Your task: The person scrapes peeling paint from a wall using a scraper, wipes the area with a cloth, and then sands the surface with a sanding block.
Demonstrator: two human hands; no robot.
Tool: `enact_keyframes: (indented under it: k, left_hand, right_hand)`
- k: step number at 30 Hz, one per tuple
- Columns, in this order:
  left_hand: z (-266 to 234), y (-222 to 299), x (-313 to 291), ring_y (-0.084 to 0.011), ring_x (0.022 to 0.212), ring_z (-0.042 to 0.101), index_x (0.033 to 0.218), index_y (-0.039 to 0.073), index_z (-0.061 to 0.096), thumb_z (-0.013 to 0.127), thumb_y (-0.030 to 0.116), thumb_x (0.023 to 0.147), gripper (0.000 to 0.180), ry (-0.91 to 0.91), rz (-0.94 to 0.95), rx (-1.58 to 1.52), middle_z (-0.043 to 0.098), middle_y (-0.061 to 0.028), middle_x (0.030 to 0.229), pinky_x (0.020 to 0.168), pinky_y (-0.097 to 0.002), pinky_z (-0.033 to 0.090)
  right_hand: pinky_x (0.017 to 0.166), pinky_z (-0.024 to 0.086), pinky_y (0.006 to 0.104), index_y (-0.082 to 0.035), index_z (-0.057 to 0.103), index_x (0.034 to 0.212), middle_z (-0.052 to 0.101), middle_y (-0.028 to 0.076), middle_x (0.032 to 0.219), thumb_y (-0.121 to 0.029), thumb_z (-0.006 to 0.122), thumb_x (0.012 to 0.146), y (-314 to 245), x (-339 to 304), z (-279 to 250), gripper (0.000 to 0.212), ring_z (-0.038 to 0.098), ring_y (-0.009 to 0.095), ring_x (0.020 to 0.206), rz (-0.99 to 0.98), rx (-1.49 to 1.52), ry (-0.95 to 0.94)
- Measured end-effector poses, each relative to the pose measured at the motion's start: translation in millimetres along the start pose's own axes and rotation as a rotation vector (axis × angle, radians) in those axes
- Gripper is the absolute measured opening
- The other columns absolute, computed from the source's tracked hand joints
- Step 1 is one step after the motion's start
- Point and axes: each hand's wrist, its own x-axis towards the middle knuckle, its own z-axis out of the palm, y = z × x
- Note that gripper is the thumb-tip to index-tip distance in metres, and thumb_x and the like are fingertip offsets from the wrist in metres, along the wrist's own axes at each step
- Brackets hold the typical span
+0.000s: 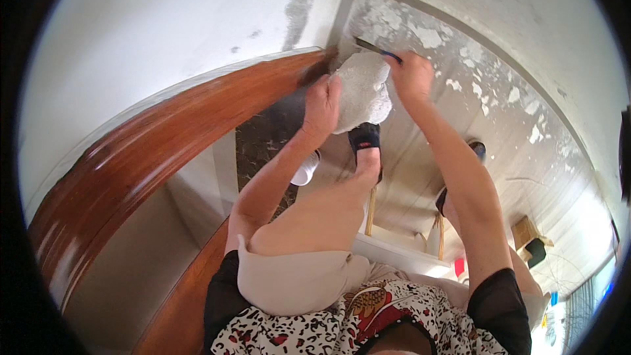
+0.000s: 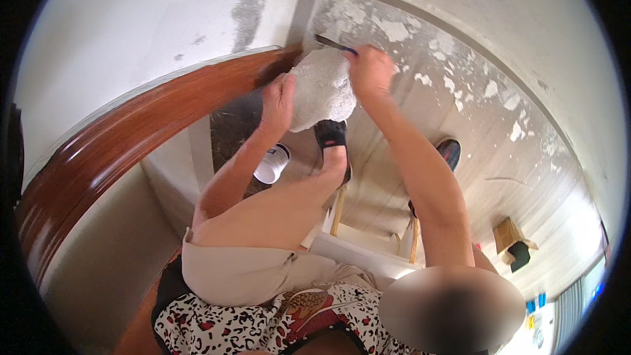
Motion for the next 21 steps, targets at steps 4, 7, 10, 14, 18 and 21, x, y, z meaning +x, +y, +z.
enact_keyframes:
  k: [4, 7, 10, 14, 18, 21]
  left_hand:
    - [-13, 15, -7, -0.0229, 0.064, 0.041, 0.087, -0.002, 0.054, 0.042, 0.020, 0.098, 0.027, 0.081, 0.021, -0.253, 0.046, -0.0122, 0.071, 0.062, -0.0328, 0.039]
    - [-19, 39, -10, -0.0159, 0.090, 0.052, 0.116, -0.003, 0.052, 0.040, 0.026, 0.100, 0.035, 0.025, 0.049, -0.460, 0.057, -0.0113, 0.099, 0.083, -0.0283, 0.041]
    - [-24, 64, -8, -0.0302, 0.096, 0.051, 0.112, -0.002, 0.052, 0.042, 0.026, 0.098, 0.033, -0.067, 0.290, -0.436, 0.051, -0.0164, 0.106, 0.086, -0.0354, 0.040]
    - [-25, 60, -17, -0.0381, 0.118, 0.040, 0.122, -0.007, 0.045, 0.040, 0.027, 0.098, 0.043, 0.050, 0.464, -0.288, 0.038, -0.0246, 0.130, 0.102, -0.0412, 0.030]
    - [-19, 56, -10, -0.0358, 0.125, 0.034, 0.130, -0.005, 0.038, 0.034, 0.032, 0.099, 0.048, 0.468, 0.514, -0.311, 0.031, -0.0211, 0.138, 0.105, -0.0424, 0.027]
    - [-3, 1, -37, -0.0279, 0.128, 0.032, 0.140, -0.002, 0.019, 0.033, 0.030, 0.100, 0.053, 0.433, 0.332, -0.415, 0.029, -0.0170, 0.141, 0.106, -0.0383, 0.027]
  right_hand:
    - [0.090, 0.044, 0.0393, -0.012, 0.066, 0.112, 0.063, 0.016, 0.109, -0.035, 0.065, 0.084, -6, -15, -31, 0.036, 0.056, 0.035, 0.109, -0.224, -0.159, 0.209]
    - [0.103, 0.034, 0.0359, -0.009, 0.054, 0.130, 0.056, 0.016, 0.126, -0.037, 0.063, 0.088, -21, -22, -40, 0.051, 0.045, 0.029, 0.125, -0.054, 0.564, -0.103]
    - [0.108, 0.028, 0.0350, -0.002, 0.049, 0.134, 0.052, 0.017, 0.131, -0.036, 0.062, 0.090, -41, -33, -33, 0.057, 0.040, 0.022, 0.127, 0.286, 1.364, -0.549]
    - [0.081, 0.048, 0.0306, 0.002, 0.062, 0.111, 0.066, 0.009, 0.100, -0.029, 0.068, 0.086, -90, -23, -52, 0.041, 0.059, 0.017, 0.093, 0.242, 1.272, -0.470]
    - [0.073, 0.051, 0.0309, 0.003, 0.062, 0.104, 0.067, 0.014, 0.089, -0.024, 0.071, 0.081, -146, -18, -70, 0.037, 0.065, 0.023, 0.082, -0.060, 1.043, -0.112]
    - [0.081, 0.050, 0.0373, -0.002, 0.058, 0.111, 0.059, 0.019, 0.105, -0.017, 0.071, 0.079, -191, -11, -96, 0.038, 0.062, 0.031, 0.094, -0.358, 1.037, 0.074]
